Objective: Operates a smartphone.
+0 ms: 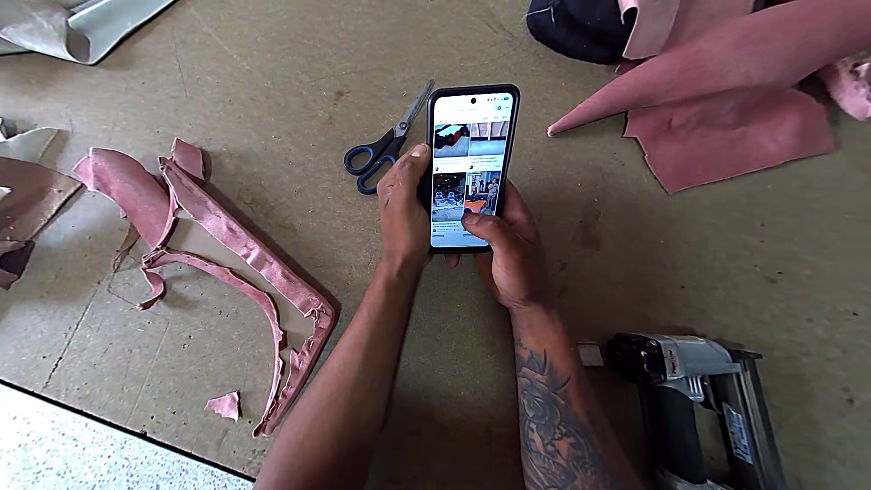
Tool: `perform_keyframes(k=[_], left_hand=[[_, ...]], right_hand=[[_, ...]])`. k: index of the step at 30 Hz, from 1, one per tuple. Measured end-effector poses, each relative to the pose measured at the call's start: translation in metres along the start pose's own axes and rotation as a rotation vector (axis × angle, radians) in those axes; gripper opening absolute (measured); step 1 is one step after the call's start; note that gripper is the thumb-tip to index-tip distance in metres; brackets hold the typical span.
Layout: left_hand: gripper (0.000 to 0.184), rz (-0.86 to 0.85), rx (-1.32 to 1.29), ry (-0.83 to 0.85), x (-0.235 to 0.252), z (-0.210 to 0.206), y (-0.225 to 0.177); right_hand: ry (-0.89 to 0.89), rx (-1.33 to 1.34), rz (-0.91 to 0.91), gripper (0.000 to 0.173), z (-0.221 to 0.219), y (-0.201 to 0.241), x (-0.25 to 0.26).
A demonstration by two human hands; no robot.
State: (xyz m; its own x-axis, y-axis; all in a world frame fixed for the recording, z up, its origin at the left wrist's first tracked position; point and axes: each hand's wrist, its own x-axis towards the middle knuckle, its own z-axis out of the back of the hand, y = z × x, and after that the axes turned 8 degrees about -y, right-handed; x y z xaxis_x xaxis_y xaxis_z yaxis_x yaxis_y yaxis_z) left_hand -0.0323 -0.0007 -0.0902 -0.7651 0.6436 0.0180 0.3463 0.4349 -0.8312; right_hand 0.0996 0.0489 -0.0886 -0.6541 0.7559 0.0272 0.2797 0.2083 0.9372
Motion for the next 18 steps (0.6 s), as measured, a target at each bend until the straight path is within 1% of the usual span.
perform_keyframes(k=[4, 18], left_hand=[[0.051, 0.010, -0.004, -0.003, -0.0006, -0.0012, -0.0014], [0.049, 0.005, -0.030, -0.013, -0.0015, -0.0020, -0.0003]], right_hand=[[0.004, -0.025, 0.005, 0.049, -0.0005, 0.0017, -0.0003], [-0.011, -0.019, 0.022, 0.047, -0.0009, -0.0001, 0.0009]])
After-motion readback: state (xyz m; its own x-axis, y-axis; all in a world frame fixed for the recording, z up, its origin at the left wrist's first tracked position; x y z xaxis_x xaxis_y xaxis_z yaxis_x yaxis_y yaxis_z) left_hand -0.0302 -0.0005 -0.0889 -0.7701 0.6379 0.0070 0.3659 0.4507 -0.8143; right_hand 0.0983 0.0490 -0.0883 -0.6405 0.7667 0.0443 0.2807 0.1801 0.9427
